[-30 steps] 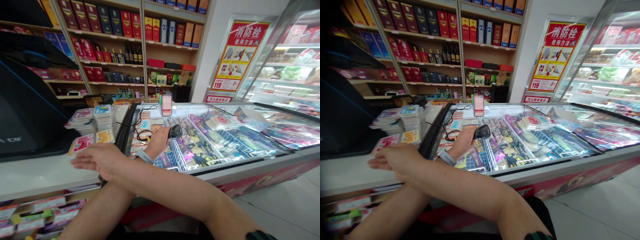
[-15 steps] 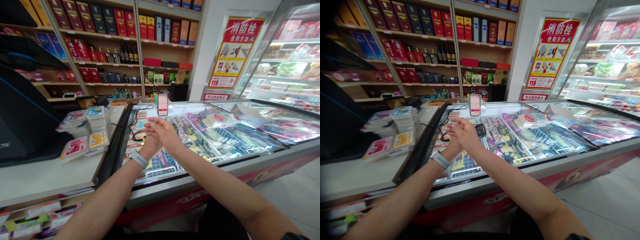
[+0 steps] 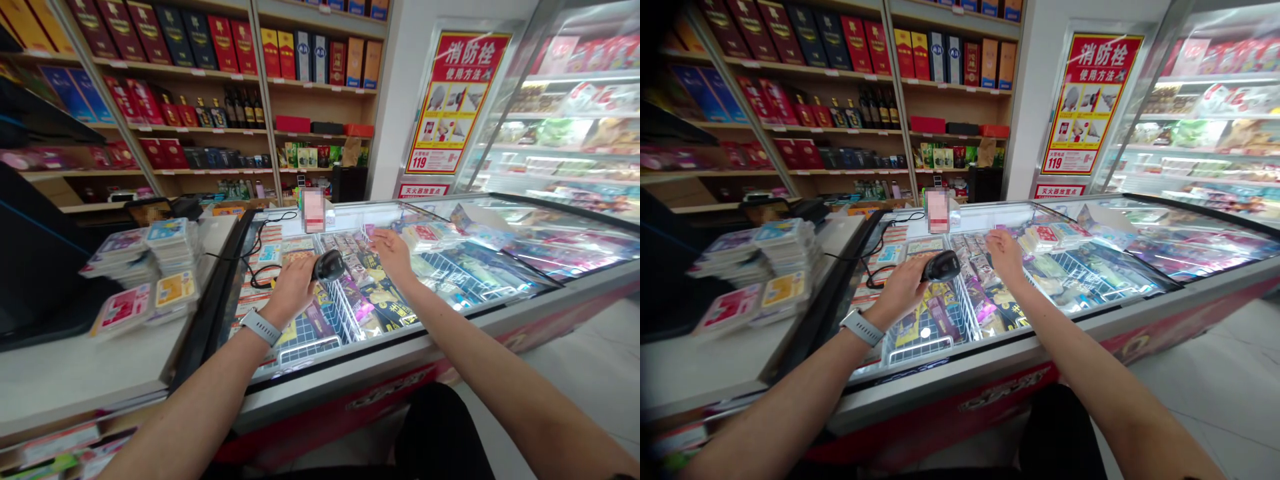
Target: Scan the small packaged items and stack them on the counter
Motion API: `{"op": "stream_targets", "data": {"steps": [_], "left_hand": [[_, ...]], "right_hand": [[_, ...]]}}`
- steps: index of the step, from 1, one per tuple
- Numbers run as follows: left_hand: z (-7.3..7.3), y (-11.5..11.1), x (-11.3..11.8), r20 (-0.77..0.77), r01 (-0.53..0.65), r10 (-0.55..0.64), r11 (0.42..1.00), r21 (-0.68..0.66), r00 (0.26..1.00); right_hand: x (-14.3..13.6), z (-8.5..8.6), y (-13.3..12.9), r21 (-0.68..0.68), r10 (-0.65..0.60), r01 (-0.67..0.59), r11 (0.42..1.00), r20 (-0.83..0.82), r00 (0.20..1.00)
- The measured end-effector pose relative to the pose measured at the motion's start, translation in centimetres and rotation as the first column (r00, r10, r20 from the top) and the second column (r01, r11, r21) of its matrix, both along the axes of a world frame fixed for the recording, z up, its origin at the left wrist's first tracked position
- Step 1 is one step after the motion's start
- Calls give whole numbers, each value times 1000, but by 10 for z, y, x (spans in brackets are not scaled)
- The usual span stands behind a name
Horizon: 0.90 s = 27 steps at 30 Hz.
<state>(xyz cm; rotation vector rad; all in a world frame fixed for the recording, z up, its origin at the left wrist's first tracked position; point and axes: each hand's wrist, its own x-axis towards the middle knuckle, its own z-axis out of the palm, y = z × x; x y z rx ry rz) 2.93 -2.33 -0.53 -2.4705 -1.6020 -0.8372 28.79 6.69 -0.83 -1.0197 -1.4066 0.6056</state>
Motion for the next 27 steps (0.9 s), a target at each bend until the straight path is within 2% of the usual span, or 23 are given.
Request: {"op": "stream_targets", "data": {"steps": [3,7,10,14,20,27], "left_hand": [[1,0,0,-1,6,-6,1000,-15,1000],[-1,0,-1,-8,5,-6,1000,-13,1000],[-2,1,-1,-5,7,-7,1000,-8,1000],[-3,1,-1,5,9,-9,1000,5,1000],[-3,2,-3,-6,14,-14,1000,-7,1000],[1,-1,-2,4,9,-9,1000,-20,1000]], "right_hand": [[26,-7,15,157,-216,182,971,235,948],[52,-12,23,373,-478,319,871,499,723],[64,-15,25,409,-566,391,825,606,560],[77,-18,28,408,-626,498,765,650,430],[99,-27,36,348,-638,610,712,682,356],[112,-32,38,322,-625,624,712,697,352]]}}
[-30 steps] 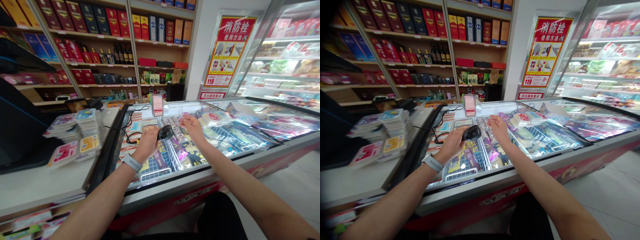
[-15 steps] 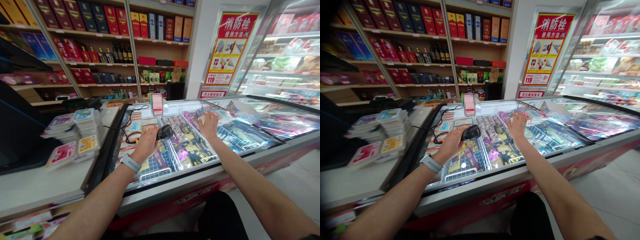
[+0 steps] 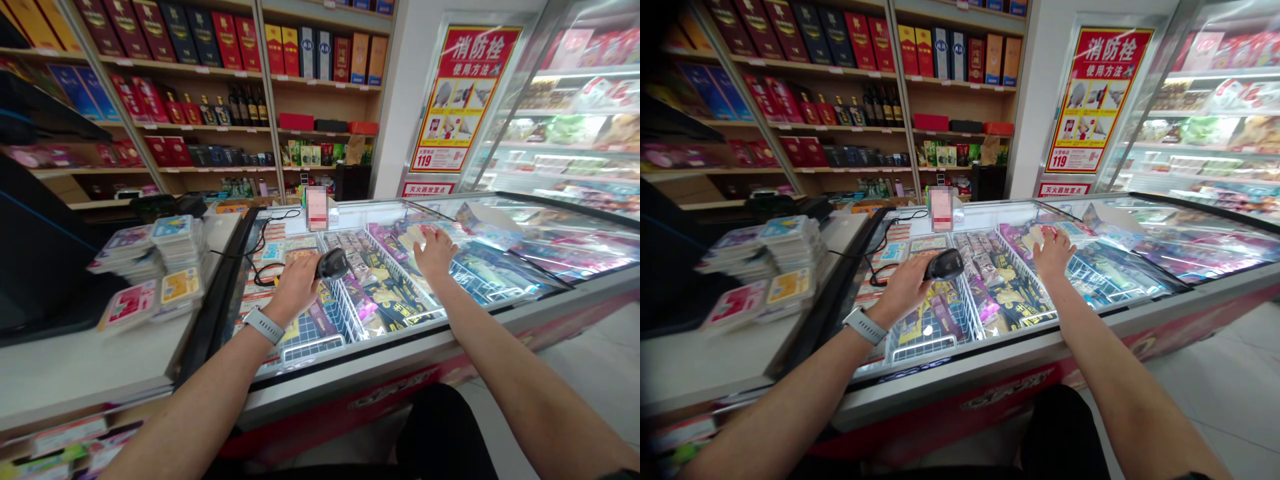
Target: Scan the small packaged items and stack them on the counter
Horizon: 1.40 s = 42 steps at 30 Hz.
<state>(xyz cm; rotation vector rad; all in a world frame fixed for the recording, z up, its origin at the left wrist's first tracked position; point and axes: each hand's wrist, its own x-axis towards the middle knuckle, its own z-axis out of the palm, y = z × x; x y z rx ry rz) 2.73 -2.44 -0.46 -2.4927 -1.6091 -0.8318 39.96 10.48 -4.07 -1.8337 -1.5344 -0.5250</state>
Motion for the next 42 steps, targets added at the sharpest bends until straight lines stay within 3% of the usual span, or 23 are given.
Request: {"op": "stream_targets", "data": {"steps": [6,15,24,35,42], "left_hand": [[0,0,-1,6,-7,7,1000,2,1000],[2,-1,2,17,-3,3,1000,-5,1000],[-1,1,1,11,-1,1,1000,9,1000],[-3,3,0,5,2,-2,1000,20,1000],[-1,0,1,3,-7,7,1000,9,1000]], "right_hand": [[-1,2,-2,27,51,-51,998,12,999],[-8,13,-9,85,248,-245,966,-21,969],[-15,12,-9,129,242,-220,967,-197,950],[-21,7,-9,115,386,-371,921,-388,837],[-22,5,-5,175,467,-439,881,-465,752]]}}
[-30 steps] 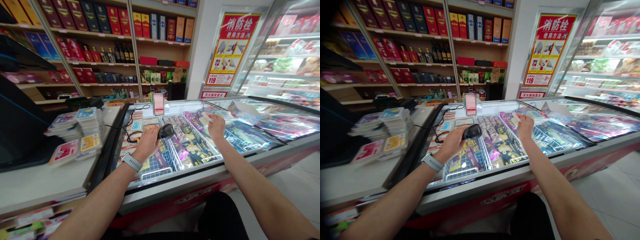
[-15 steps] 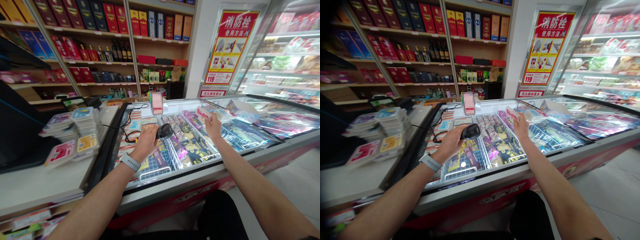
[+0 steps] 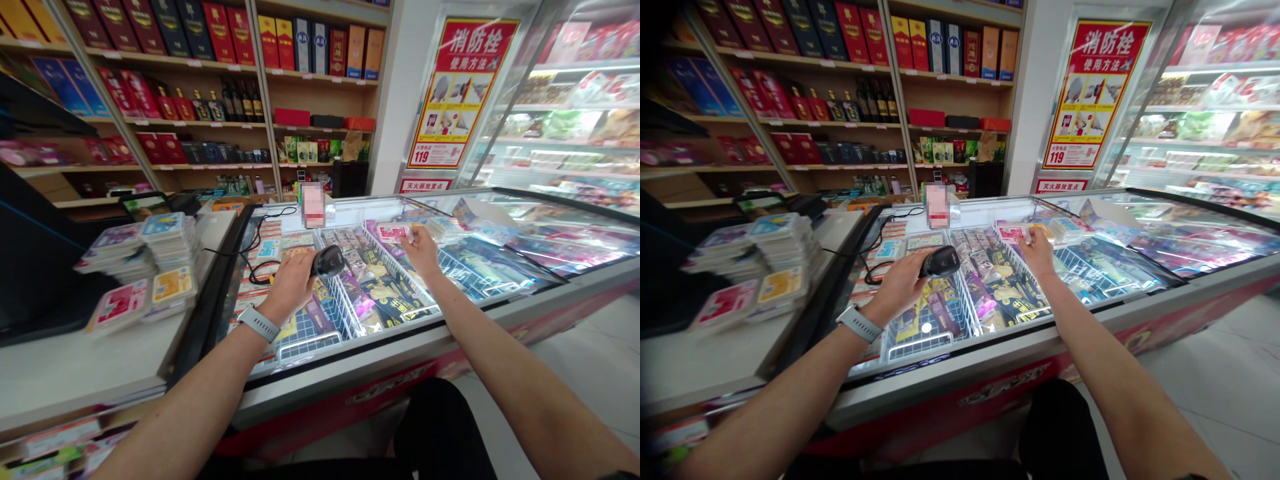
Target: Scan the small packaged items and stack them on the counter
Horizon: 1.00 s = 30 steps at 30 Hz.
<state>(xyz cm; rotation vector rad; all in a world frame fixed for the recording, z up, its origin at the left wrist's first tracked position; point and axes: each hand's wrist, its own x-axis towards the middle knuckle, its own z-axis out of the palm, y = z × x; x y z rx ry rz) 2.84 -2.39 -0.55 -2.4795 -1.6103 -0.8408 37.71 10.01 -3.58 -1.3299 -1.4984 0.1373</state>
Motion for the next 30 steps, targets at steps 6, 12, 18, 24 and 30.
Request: {"op": "stream_targets", "data": {"steps": [6,12,18,24,30], "left_hand": [[2,0,1,3,-5,5,1000,-14,1000],[0,1,0,11,-3,3,1000,-9,1000],[1,1,0,9,3,-3,1000,-9,1000],[1,1,0,14,8,-8,1000,-7,1000],[-1,2,-1,8,12,-12,1000,8,1000]], "right_hand": [[-1,1,3,5,57,-57,998,-100,993],[-3,3,-2,44,1,-1,999,-2,1000],[-5,1,-7,-79,-21,34,996,171,985],[-2,-5,-5,-288,70,36,957,348,935],[-1,-7,-1,-293,80,28,956,349,934]]}}
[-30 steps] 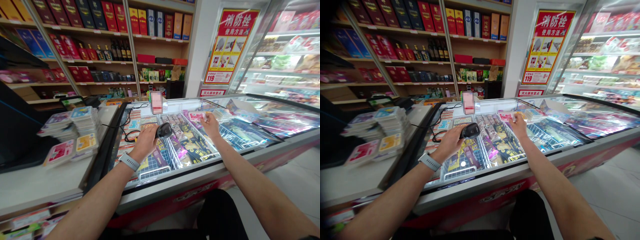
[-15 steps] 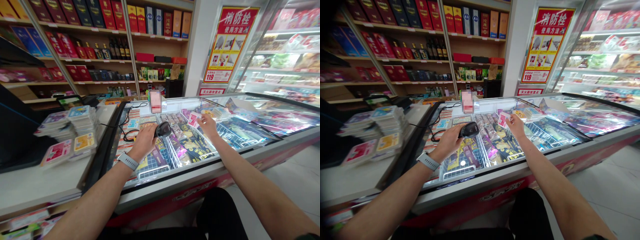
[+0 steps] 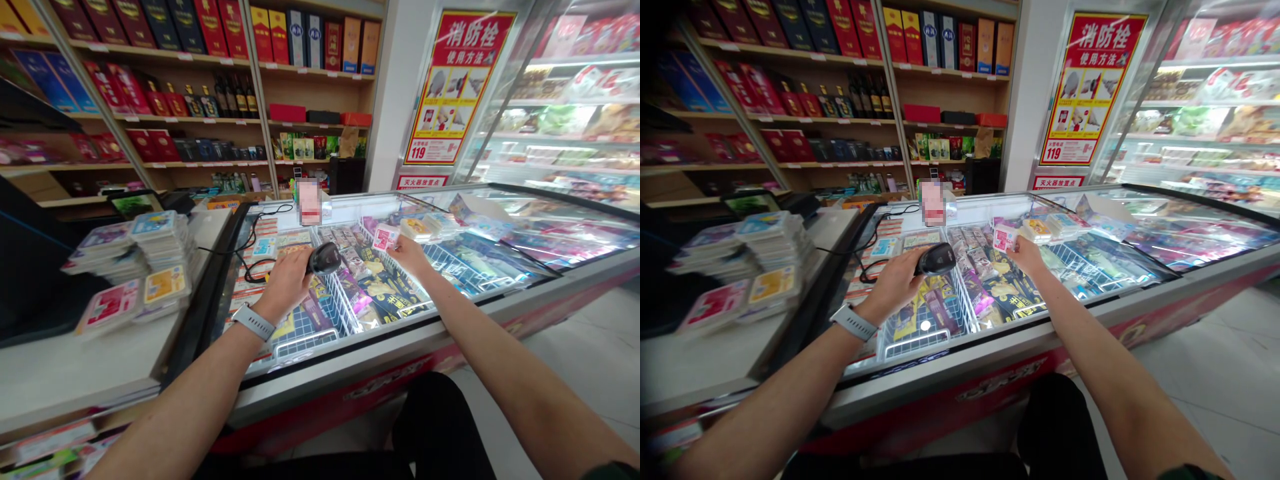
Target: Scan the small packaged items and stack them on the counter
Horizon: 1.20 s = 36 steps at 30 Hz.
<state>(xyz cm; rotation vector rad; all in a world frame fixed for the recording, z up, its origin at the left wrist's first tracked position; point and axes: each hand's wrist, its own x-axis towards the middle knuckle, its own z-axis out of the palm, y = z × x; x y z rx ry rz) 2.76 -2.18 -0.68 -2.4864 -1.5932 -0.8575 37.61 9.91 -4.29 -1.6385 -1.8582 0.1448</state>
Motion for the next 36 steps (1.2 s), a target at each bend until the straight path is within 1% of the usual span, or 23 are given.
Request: {"op": "stream_targets", "data": {"steps": [4,7,11,15,18,22,29,36], "left_hand": [[-1,1,-1,0,-2,2,1000,6,1000],[-1,1,-1,-5,2,-2,1000,8,1000],[0,1,0,-9,0,0,1000,5,1000],[2,0,0,-12,-5,5,1000,-9,1000],[1,0,0,-12,-7,7,1000,-6,1000],[-1,0,-1,-9,-11,11,1000,1,1000],[0,1,-1,6,-4,4,1000,2,1000],[0,0,-1,2,1,-1,1000,7,1000]], "right_hand": [[-1,-2,1,31,8,-5,999,-72,997],[-1,-4,1,37,75,-69,997,-187,979],[0,-6,3,-2,123,-134,991,-379,917],[0,-7,6,26,137,-143,989,-502,854],[1,-8,9,61,151,-141,988,-558,816],[1,-5,11,117,142,-88,989,-633,761],[-2,0,9,145,130,-38,989,-707,695],[-8,5,2,146,121,-19,989,-728,674]]}}
